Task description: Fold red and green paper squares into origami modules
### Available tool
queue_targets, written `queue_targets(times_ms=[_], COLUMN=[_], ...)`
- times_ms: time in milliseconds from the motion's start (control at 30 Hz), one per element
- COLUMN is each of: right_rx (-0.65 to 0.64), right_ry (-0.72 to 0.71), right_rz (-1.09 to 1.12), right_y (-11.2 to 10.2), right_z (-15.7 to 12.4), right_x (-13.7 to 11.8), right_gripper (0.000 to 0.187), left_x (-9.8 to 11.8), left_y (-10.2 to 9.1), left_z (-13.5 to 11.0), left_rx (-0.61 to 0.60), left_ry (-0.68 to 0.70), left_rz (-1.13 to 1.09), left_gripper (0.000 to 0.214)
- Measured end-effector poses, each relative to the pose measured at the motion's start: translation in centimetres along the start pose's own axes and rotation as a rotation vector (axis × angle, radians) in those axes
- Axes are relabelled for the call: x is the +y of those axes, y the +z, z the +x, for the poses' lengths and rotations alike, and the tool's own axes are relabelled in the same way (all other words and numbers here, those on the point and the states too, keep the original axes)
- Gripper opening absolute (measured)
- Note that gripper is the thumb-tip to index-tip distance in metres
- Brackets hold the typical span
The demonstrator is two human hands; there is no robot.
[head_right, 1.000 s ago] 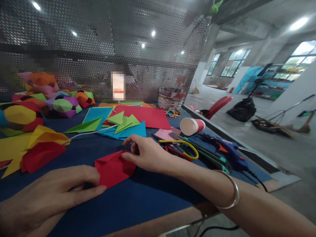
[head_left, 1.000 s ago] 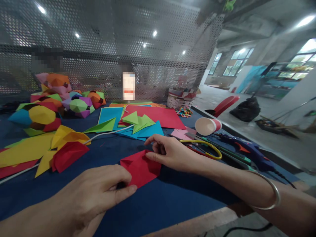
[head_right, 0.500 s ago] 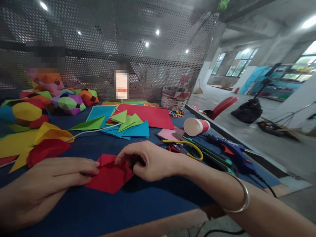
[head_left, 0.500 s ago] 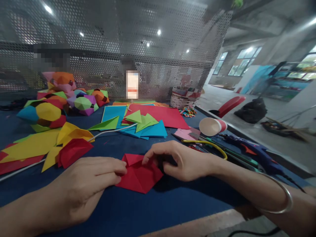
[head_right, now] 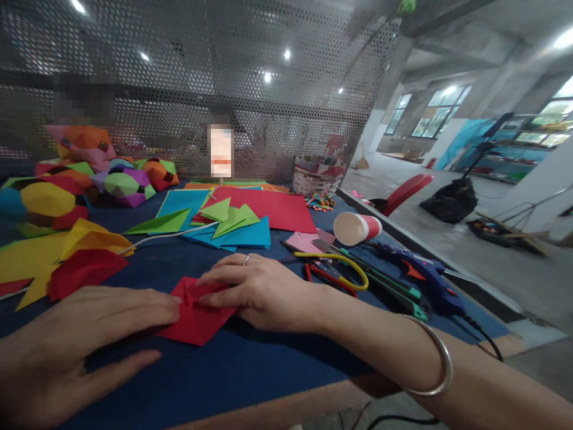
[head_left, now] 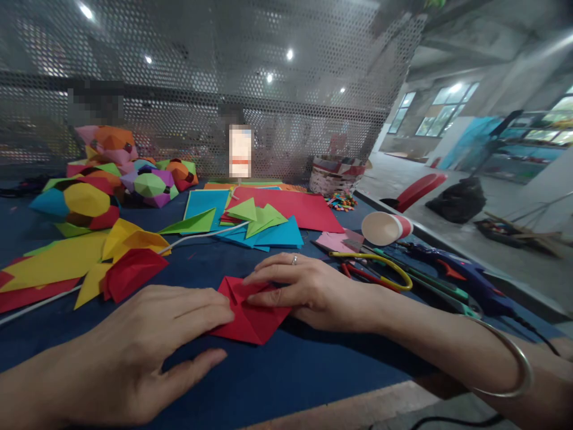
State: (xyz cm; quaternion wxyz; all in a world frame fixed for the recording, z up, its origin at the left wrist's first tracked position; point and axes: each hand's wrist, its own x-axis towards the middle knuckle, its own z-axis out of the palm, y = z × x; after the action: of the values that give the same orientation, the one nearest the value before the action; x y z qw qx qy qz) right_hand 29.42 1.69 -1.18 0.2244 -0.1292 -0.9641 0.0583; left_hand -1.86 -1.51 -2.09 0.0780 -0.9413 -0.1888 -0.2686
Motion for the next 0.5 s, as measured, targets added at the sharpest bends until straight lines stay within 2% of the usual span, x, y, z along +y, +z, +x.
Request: queue_targets(times_ms=[100,267,367,500], right_rx=[-0.048,-0.07,-0.068,-0.049], right_ry=[-0.014,-0.014,0.012,0.072], right_rz=[0.051,0.181,0.228,0.326], right_y=[-0.3,-0.6,-0.7,-1.1], right_z=[0.0,0.0,0.0,0.1], right_x=[-0.3,-1.7,-2.2,-2.0], right_gripper=[0.036,0.028,0.026,0.017], left_x=[-0.4,-0.9,-0.5,0.6], left_y=[0.0,-0.6,-0.8,-0.6], left_z=[0.6,1.5,1.2,0.4], left_rx=[0.012,0.053,0.006,-0.082], left_ry=[0.085,0.143,0.138,0.065], left_rz=[0.024,0.031,0.04,-0.026], left_gripper=[0.026,0.04,0.043,0.054])
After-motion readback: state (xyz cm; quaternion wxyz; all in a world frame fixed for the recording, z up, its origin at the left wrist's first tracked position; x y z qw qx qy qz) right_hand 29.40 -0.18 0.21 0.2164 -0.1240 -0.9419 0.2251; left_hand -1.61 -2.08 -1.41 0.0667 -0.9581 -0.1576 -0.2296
